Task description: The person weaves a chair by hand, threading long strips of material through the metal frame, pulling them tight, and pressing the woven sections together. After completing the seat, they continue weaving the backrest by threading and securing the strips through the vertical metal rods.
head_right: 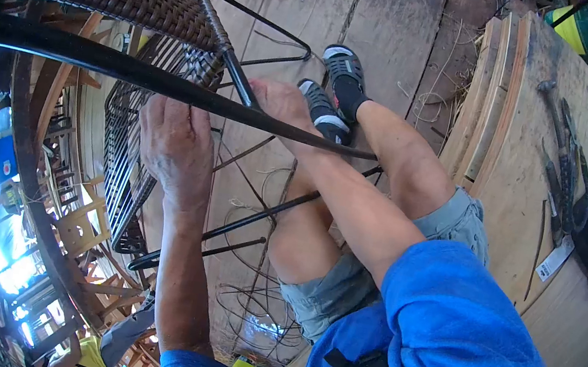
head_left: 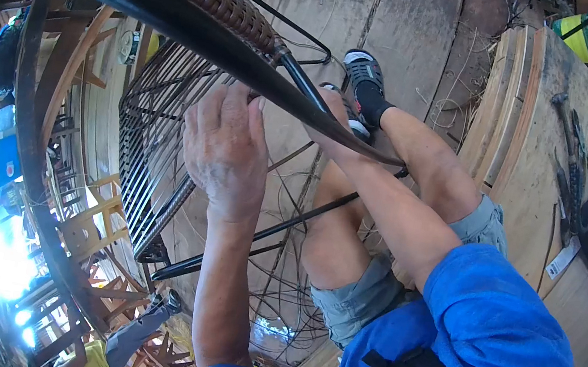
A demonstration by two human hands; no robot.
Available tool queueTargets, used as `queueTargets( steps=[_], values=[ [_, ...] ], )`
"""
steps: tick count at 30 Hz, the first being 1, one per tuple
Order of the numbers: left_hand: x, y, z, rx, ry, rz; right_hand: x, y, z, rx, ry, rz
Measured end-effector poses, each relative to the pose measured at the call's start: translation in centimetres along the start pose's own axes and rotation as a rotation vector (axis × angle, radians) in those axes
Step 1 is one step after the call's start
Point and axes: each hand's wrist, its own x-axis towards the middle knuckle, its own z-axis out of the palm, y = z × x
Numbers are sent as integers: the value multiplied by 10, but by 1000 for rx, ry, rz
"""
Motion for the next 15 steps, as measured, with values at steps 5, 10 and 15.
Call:
queueTargets(
  steps=[5, 10, 15],
  values=[
    [-7, -1, -19, -127, -121, -34, 6, 5, 6, 29, -148, 96],
    [-41, 12, -48, 18, -218, -36, 9, 40, 32, 208, -136, 78],
    [-73, -25, -60, 26, -169, -185, 9, 28, 16, 105, -306, 110]
  ],
)
